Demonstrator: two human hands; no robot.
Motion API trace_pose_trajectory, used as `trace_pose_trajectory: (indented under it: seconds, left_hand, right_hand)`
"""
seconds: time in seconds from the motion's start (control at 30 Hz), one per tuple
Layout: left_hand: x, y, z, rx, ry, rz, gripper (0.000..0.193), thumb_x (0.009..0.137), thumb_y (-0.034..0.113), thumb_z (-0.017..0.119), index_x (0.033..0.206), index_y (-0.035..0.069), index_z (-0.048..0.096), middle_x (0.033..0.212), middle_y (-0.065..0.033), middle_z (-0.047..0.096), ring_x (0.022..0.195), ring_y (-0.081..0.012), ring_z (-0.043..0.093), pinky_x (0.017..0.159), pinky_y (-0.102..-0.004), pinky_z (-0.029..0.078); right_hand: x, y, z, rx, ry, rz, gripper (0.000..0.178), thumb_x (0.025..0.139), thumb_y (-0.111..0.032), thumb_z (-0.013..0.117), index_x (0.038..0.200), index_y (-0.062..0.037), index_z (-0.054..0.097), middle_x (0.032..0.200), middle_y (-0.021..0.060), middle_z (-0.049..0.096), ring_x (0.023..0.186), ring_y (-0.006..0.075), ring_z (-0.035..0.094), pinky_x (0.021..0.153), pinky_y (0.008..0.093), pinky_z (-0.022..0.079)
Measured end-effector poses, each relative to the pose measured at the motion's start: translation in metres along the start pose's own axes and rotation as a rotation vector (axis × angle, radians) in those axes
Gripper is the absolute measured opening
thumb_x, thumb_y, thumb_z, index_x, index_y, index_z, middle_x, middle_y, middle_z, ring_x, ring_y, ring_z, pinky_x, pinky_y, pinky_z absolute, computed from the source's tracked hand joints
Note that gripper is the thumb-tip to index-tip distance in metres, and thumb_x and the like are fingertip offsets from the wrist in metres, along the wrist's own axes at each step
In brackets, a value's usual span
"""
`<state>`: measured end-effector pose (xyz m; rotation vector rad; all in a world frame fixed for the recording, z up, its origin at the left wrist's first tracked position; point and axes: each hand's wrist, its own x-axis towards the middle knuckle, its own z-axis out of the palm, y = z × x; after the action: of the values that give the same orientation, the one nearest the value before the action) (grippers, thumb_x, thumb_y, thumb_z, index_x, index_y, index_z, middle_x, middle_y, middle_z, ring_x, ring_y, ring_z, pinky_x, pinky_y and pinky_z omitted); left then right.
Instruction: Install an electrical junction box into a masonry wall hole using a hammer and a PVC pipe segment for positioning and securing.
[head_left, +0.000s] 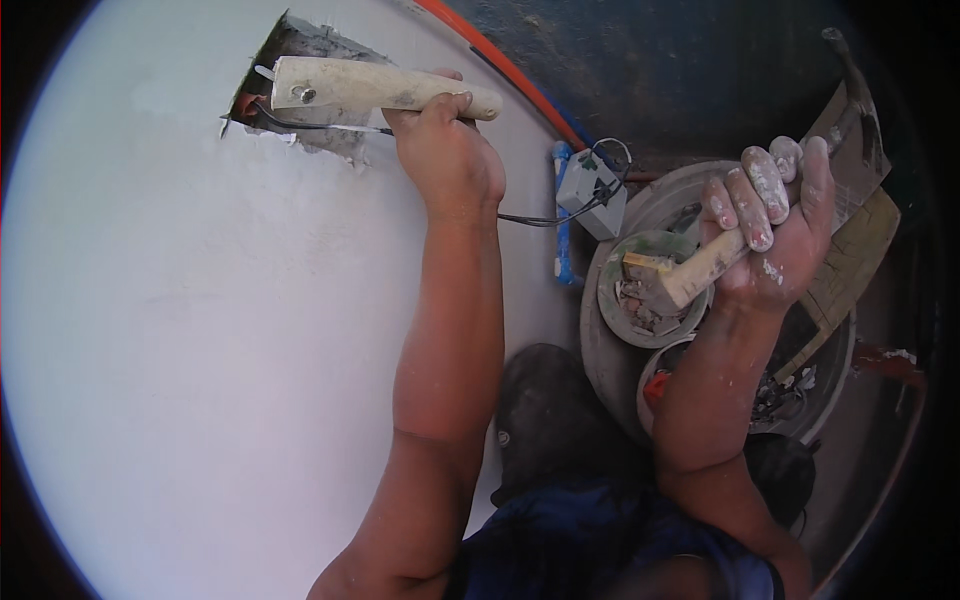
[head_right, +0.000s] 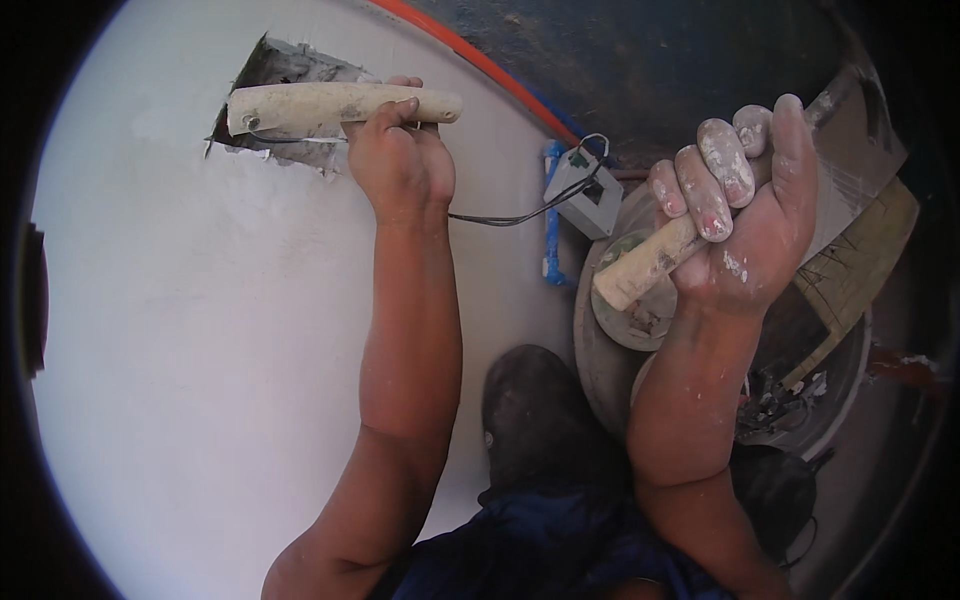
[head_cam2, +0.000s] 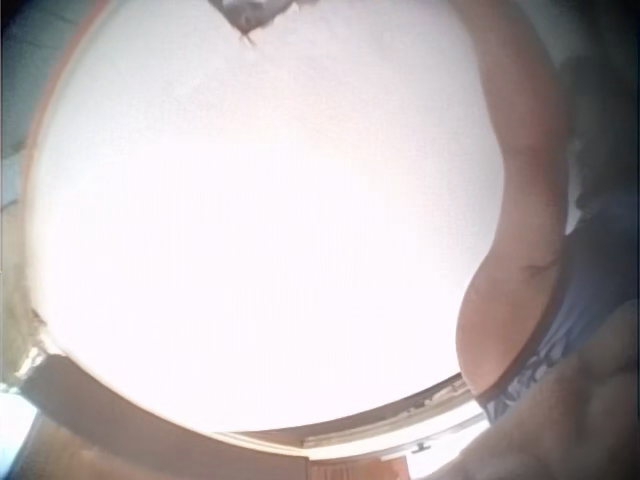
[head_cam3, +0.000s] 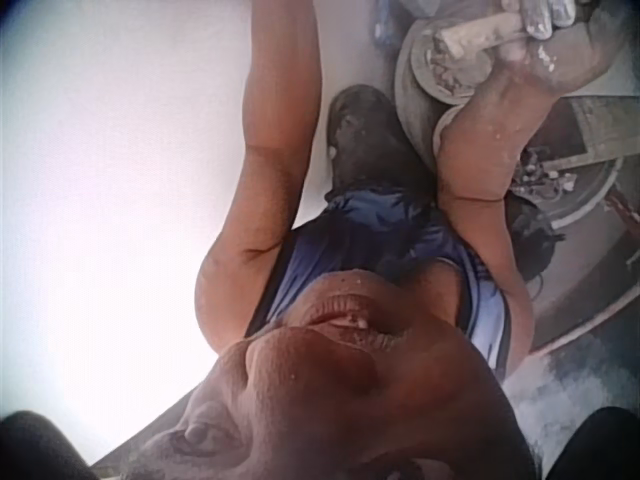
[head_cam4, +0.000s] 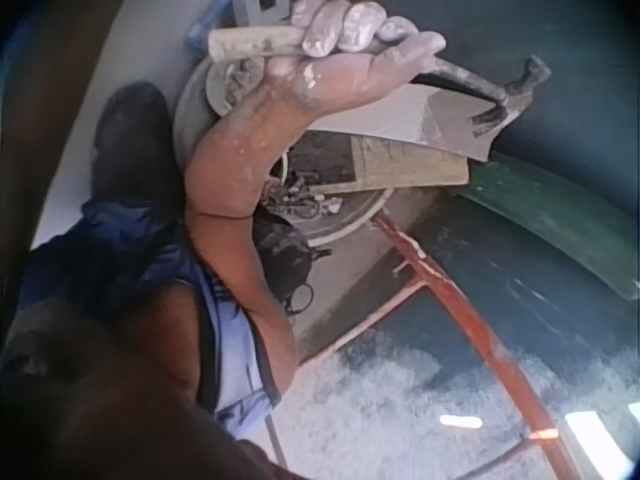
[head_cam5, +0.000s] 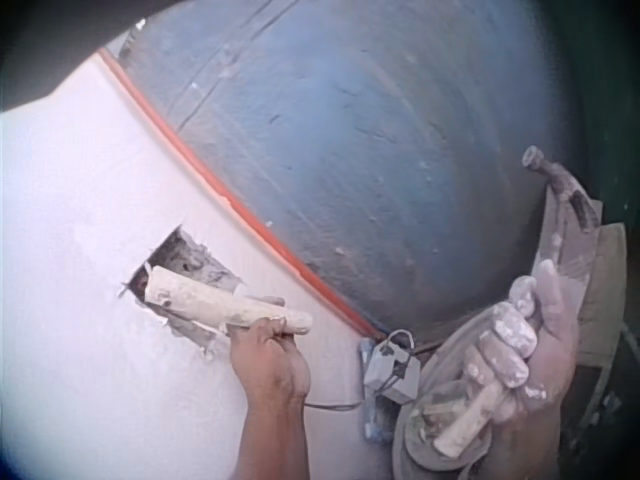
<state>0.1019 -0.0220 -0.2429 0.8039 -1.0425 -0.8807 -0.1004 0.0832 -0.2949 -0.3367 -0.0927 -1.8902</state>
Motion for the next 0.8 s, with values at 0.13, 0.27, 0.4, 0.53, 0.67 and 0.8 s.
trace_pose_trajectory:
  seconds: [0.13, 0.27, 0.4, 0.53, 0.67, 0.8]
  left_hand:
    - [0.018, -0.01, -0.006, -0.092, 0.029, 0.027, 0.03, 0.082, -0.004, 0.047, 0.111, 0.003, 0.041, 0.1, -0.0123, 0.052, 0.096, -0.0231, 0.052, 0.091, -0.0428, 0.043]
    - [0.037, -0.013, -0.007, -0.177, 0.07, -0.017, 0.02, 0.083, 0.001, 0.05, 0.103, 0.001, 0.045, 0.096, -0.0114, 0.051, 0.094, -0.0224, 0.051, 0.09, -0.044, 0.044]
    - [0.047, -0.01, 0.007, -0.252, 0.04, -0.024, 0.012, 0.084, 0.004, 0.052, 0.094, 0.001, 0.046, 0.094, -0.0112, 0.049, 0.092, -0.0232, 0.05, 0.09, -0.0431, 0.043]
    - [0.069, -0.002, 0.014, -0.326, 0.036, -0.049, 0.013, 0.083, 0.002, 0.053, 0.092, 0.002, 0.045, 0.092, -0.0115, 0.048, 0.091, -0.0243, 0.05, 0.093, -0.0401, 0.043]
    - [0.106, -0.011, 0.003, -0.331, -0.006, -0.036, 0.021, 0.082, 0.003, 0.055, 0.101, -0.003, 0.048, 0.096, -0.0135, 0.05, 0.091, -0.0261, 0.053, 0.091, -0.042, 0.046]
    - [0.12, -0.005, 0.027, -0.407, 0.03, -0.006, 0.021, 0.081, -0.001, 0.055, 0.1, 0.001, 0.048, 0.088, -0.0078, 0.051, 0.086, -0.0184, 0.055, 0.082, -0.0315, 0.045]
  right_hand:
    - [0.0, 0.0, 0.0, -0.021, 0.015, -0.016, 0.035, 0.103, -0.033, 0.04, 0.079, -0.0109, 0.053, 0.053, -0.0026, 0.044, 0.036, 0.0084, 0.041, 0.047, 0.0286, 0.041]
    - [-0.001, 0.0, 0.001, -0.037, 0.073, -0.041, 0.034, 0.103, -0.033, 0.04, 0.079, -0.0108, 0.051, 0.053, -0.0031, 0.043, 0.036, 0.0075, 0.041, 0.047, 0.0285, 0.042]
    - [0.0, -0.005, -0.007, -0.047, 0.027, -0.023, 0.035, 0.103, -0.031, 0.038, 0.081, -0.0087, 0.052, 0.055, -0.0015, 0.044, 0.039, 0.0084, 0.041, 0.05, 0.0289, 0.04]
    - [0.002, -0.002, -0.009, -0.077, -0.047, -0.026, 0.037, 0.104, -0.031, 0.036, 0.084, -0.0064, 0.054, 0.057, -0.0001, 0.044, 0.041, 0.0092, 0.041, 0.052, 0.0291, 0.039]
    - [-0.001, -0.005, -0.004, -0.102, -0.058, -0.005, 0.036, 0.104, -0.03, 0.036, 0.084, -0.0068, 0.054, 0.057, -0.0003, 0.044, 0.041, 0.0091, 0.041, 0.053, 0.0286, 0.039]
    - [-0.001, -0.007, 0.006, -0.143, -0.053, -0.001, 0.033, 0.104, -0.03, 0.037, 0.084, -0.0082, 0.053, 0.057, -0.001, 0.043, 0.041, 0.0088, 0.04, 0.051, 0.0274, 0.039]
